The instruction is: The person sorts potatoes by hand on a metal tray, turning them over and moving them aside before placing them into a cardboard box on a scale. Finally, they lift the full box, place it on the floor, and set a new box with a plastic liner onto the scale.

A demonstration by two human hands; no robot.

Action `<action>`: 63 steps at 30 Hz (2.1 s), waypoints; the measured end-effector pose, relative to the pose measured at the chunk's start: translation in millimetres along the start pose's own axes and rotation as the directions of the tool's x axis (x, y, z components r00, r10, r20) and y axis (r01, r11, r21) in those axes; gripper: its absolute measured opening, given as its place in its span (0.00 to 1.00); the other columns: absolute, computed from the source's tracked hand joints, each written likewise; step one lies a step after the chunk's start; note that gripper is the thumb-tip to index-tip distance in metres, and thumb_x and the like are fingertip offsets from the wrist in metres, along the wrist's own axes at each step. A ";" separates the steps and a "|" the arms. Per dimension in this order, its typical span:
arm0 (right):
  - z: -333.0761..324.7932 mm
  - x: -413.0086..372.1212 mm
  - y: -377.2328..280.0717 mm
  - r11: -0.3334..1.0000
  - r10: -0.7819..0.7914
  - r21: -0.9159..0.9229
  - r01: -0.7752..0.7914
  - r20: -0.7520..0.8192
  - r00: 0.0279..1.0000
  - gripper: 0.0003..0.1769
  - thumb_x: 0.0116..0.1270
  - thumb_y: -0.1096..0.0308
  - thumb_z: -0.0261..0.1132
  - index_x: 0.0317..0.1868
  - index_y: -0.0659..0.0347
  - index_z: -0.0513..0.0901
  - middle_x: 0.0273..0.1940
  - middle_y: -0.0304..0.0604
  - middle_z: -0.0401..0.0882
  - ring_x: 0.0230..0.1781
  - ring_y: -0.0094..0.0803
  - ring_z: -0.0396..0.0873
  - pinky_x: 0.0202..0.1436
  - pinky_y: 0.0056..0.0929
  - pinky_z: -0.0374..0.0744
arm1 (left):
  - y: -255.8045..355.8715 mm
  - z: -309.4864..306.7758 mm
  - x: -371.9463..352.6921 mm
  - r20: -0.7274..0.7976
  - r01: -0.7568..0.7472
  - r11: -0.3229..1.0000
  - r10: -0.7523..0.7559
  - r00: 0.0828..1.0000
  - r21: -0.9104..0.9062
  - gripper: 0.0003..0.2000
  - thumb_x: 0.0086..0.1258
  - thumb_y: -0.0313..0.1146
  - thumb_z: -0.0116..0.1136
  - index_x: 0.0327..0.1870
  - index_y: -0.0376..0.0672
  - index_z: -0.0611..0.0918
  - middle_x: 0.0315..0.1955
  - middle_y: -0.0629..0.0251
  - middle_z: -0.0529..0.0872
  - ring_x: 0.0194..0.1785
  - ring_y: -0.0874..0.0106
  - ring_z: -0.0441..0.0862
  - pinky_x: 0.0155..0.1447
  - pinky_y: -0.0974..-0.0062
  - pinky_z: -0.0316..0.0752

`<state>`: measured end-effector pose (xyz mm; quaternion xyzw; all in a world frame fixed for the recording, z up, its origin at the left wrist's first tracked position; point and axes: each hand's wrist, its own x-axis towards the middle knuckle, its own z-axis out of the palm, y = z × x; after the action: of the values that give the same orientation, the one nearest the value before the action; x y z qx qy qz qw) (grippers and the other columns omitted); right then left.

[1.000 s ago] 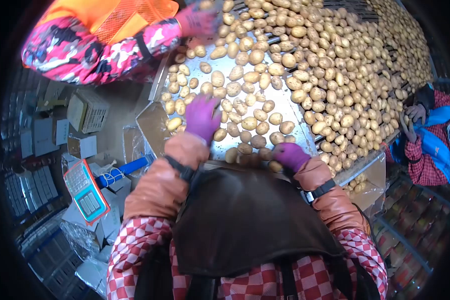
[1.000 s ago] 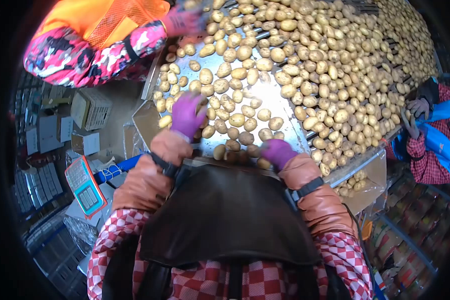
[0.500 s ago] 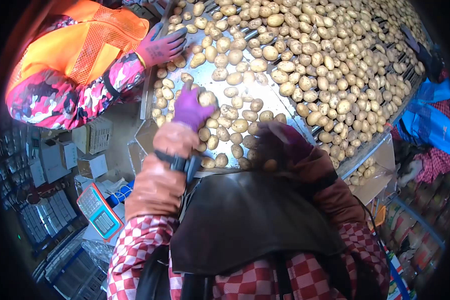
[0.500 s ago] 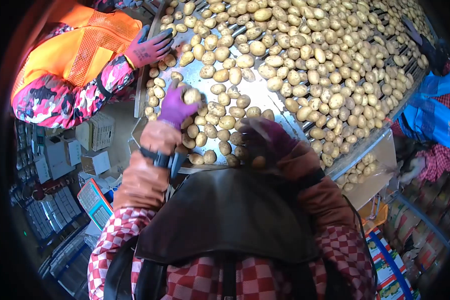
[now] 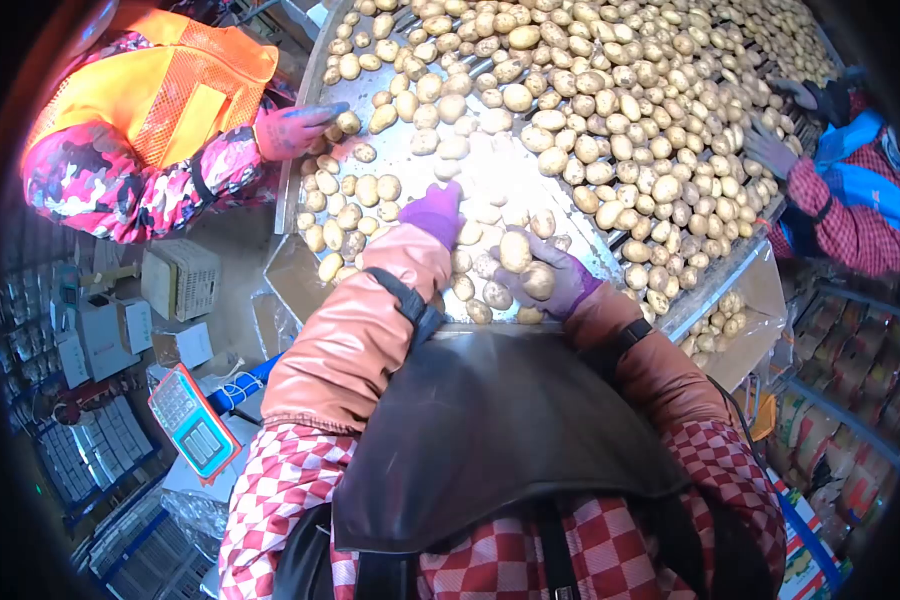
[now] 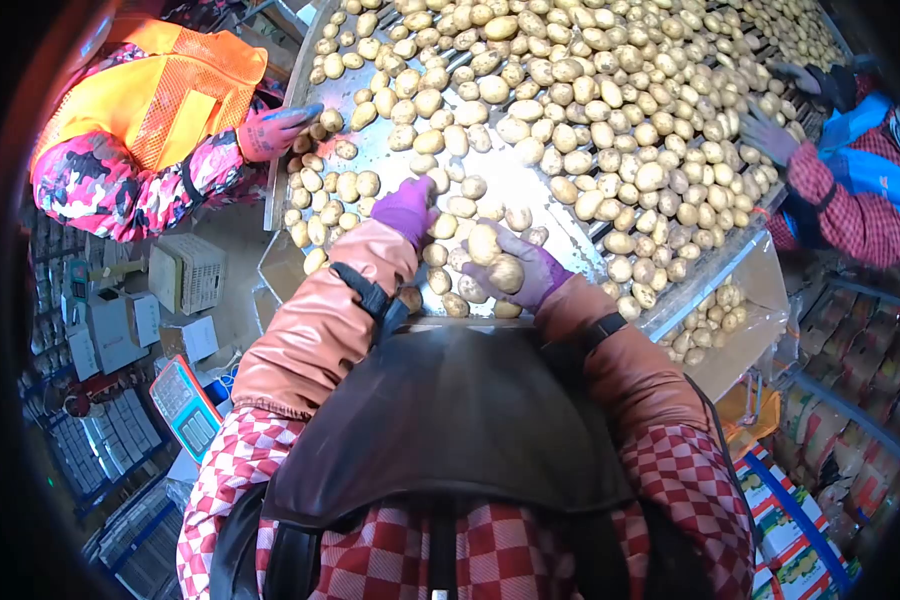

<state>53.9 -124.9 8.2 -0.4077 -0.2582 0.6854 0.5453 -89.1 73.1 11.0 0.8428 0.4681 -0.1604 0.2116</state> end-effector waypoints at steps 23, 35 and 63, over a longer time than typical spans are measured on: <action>-62.4 -128.6 -26.3 0.977 -0.211 -0.013 0.214 -0.234 0.949 0.31 0.75 0.59 0.58 0.74 0.54 0.60 0.65 0.49 0.66 0.62 0.40 0.70 0.60 0.35 0.77 | 119.2 13.2 -78.6 -0.193 -0.532 0.306 0.699 0.689 -0.789 0.41 0.55 0.40 0.71 0.71 0.39 0.67 0.64 0.52 0.74 0.66 0.59 0.72 0.68 0.62 0.67; -76.8 -125.9 -34.6 0.671 0.052 0.692 0.265 -0.401 0.915 0.37 0.74 0.33 0.42 0.70 0.51 0.67 0.64 0.47 0.71 0.59 0.46 0.74 0.56 0.47 0.79 | 63.0 15.8 4.7 -0.479 -0.466 0.863 0.499 0.722 0.195 0.15 0.62 0.43 0.61 0.50 0.54 0.84 0.34 0.57 0.86 0.40 0.55 0.83 0.44 0.55 0.76; -78.8 -128.9 -47.5 0.900 -0.436 -0.174 0.400 -0.405 0.804 0.38 0.60 0.78 0.66 0.72 0.63 0.65 0.60 0.43 0.75 0.55 0.27 0.77 0.56 0.28 0.77 | 195.0 8.0 -64.3 0.450 0.265 0.476 0.329 0.830 -0.839 0.24 0.72 0.55 0.56 0.52 0.41 0.76 0.33 0.58 0.86 0.20 0.69 0.80 0.22 0.77 0.72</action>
<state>155.0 -242.6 39.7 -0.5044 -0.2409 0.4290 0.7096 44.6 -69.4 74.5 0.5357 0.3822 -0.1310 0.7415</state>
